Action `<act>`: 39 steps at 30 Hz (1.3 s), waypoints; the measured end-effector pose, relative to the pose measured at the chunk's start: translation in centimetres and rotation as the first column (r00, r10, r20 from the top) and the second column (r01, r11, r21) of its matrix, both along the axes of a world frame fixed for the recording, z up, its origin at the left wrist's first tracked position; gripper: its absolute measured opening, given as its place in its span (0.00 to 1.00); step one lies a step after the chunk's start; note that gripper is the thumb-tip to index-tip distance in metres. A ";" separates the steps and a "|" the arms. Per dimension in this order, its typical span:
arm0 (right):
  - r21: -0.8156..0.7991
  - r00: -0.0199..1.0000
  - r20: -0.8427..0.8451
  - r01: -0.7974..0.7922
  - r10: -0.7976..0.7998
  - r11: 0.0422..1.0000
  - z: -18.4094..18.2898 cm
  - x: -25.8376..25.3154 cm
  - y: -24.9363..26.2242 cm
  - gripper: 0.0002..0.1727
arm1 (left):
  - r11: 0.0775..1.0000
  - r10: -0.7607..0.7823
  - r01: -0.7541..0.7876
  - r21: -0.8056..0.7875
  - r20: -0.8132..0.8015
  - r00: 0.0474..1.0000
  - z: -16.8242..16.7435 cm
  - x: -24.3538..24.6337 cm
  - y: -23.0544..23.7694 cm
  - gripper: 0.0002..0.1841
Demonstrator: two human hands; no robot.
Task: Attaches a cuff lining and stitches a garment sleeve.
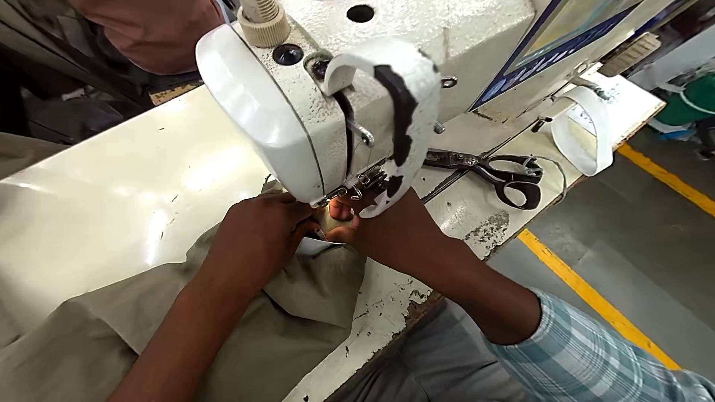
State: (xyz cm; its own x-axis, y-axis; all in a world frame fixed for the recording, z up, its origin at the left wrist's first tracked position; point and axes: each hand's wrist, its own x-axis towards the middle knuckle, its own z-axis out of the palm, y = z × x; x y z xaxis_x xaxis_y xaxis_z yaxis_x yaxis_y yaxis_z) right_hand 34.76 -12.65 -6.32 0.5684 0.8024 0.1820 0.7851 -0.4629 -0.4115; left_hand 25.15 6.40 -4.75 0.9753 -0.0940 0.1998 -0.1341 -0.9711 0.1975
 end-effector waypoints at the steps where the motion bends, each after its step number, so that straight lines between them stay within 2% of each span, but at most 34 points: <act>1: -0.030 1.000 0.006 -0.011 0.011 0.999 -0.1 0.2 0.2 0.19 | 1.000 -0.001 0.001 0.011 -0.014 1.000 0.1 0.0 0.0 0.07; 7: -0.063 0.999 0.024 -0.023 0.024 0.998 1.0 -0.4 0.1 0.11 | 1.000 0.023 -0.023 0.005 -0.069 0.997 0.2 0.1 0.1 0.08; 11: 0.015 0.999 0.044 0.008 -0.008 1.000 0.5 -0.6 -0.1 0.07 | 0.999 0.040 -0.041 -0.017 -0.043 0.998 -0.1 0.1 -0.2 0.08; 17: 0.039 0.992 0.124 0.025 -0.029 0.999 0.3 -1.0 -0.4 0.12 | 0.999 0.038 -0.036 -0.031 0.053 0.998 -0.6 0.1 -0.2 0.11; 22: 0.069 0.998 0.049 0.029 -0.032 0.997 0.2 -0.6 -0.5 0.07 | 0.999 0.046 -0.046 0.003 0.084 0.995 -0.6 0.0 -0.4 0.12; 28: 0.119 0.995 -0.004 0.097 -0.097 0.988 -0.8 0.1 0.2 0.10 | 0.996 0.093 -0.092 -0.014 0.113 0.989 -0.9 0.0 -0.6 0.11; 31: 0.116 0.996 -0.032 0.089 -0.086 0.989 -1.2 0.1 0.5 0.12 | 0.996 0.047 -0.059 0.063 0.186 0.981 -0.8 -0.3 -0.6 0.10; 34: 0.129 0.996 -0.047 0.081 -0.075 0.988 -1.4 0.0 0.3 0.11 | 0.977 -0.076 0.017 0.214 0.272 0.959 -0.5 -0.7 -0.3 0.07; 36: 0.138 0.996 -0.049 0.077 -0.071 0.987 -1.6 0.1 0.2 0.10 | 0.975 -0.104 0.045 0.219 0.266 0.958 -0.3 -0.9 -0.1 0.08; 39: 0.143 0.993 -0.084 0.093 -0.082 0.985 -1.5 0.1 0.3 0.09 | 0.982 -0.072 0.033 0.185 0.205 0.976 0.3 -0.8 0.4 0.15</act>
State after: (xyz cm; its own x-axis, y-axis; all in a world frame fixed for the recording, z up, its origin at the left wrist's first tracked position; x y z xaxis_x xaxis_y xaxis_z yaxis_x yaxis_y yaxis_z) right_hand 34.84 -12.32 -7.84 0.6521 0.7170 0.2465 0.7076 -0.4588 -0.5374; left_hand 24.31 6.82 -4.47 0.9059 -0.1969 0.3749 -0.2057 -0.9785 -0.0168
